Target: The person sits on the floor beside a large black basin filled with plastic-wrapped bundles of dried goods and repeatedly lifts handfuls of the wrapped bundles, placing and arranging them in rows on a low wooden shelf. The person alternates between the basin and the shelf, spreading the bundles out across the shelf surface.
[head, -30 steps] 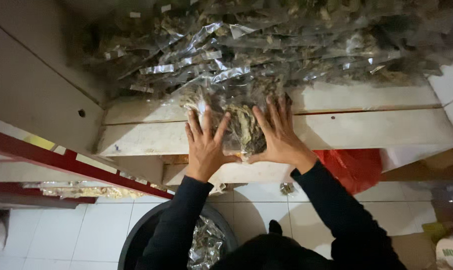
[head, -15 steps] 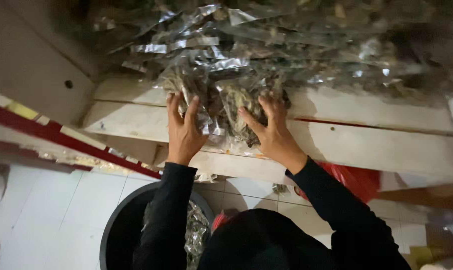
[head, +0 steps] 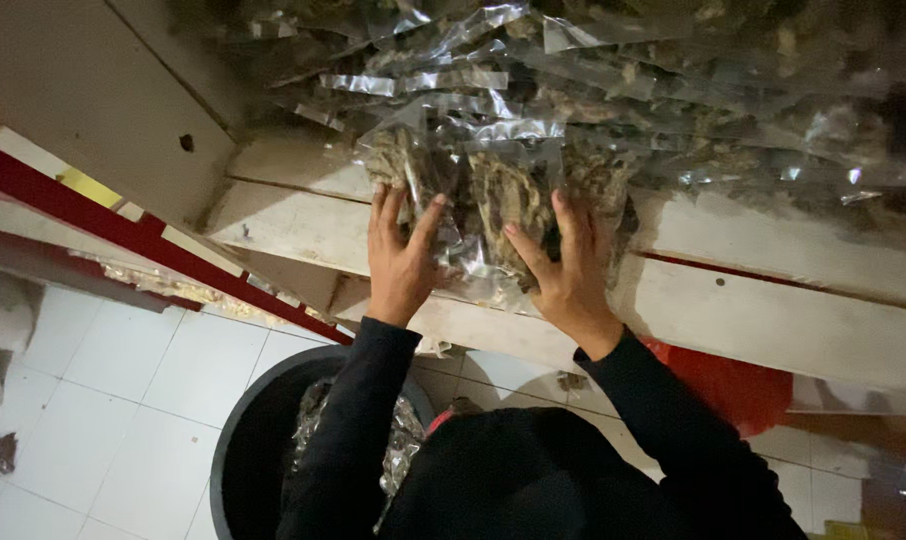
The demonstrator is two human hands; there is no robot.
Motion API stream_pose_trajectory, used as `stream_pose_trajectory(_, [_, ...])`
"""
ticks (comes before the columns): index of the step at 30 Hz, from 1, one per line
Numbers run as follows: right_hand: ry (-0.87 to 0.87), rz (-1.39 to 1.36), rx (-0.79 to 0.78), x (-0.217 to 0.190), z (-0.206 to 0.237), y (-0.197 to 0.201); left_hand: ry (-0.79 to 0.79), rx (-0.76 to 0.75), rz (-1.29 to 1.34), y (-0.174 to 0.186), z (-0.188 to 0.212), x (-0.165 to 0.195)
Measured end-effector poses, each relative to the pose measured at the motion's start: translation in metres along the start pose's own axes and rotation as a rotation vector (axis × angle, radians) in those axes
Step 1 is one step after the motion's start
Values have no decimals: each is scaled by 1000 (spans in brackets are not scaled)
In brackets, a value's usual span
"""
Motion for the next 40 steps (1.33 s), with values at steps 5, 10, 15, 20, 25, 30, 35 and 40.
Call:
stream_pose_trajectory(5, [-48,109,-71,-1,6,-2,-83,12,7,2,-6,-2])
stream_pose_trajectory(10, [-83,174,-74,-4,4,-4,-84,-99,-13,3,-11,7])
stream_pose_trajectory(15, [-58,90,64,-13,1,-2,-7,-137,-108,-7,-7,21])
stream_pose_trajectory(20, [-83,-1,-19,-14,10,-4,25,-33,-88,-13,-5,14])
stream_pose_trajectory(25, [-114,-12,21,-21,37,3,16,4,-26,-15,5,1])
stream_pose_trajectory(30, [-33,60,102,-35,63,8,-11,70,106,-13,13,-17])
stream_pose_trajectory(35, [-24,52,117,-39,74,10,-78,108,53,-8,21,-32])
stream_pose_trajectory(40, [17,180,77,-52,70,-6,-53,32,267,-2,31,-55])
Point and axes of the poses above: each hand's wrist, its own z-axis away from the middle knuckle, its own y-axis out of the back of the hand, x = y × z, the point moved 5 cm from there along -z, towards the middle knuckle, and after that the axes turned 1 degree about -y, right-handed, at the moved point
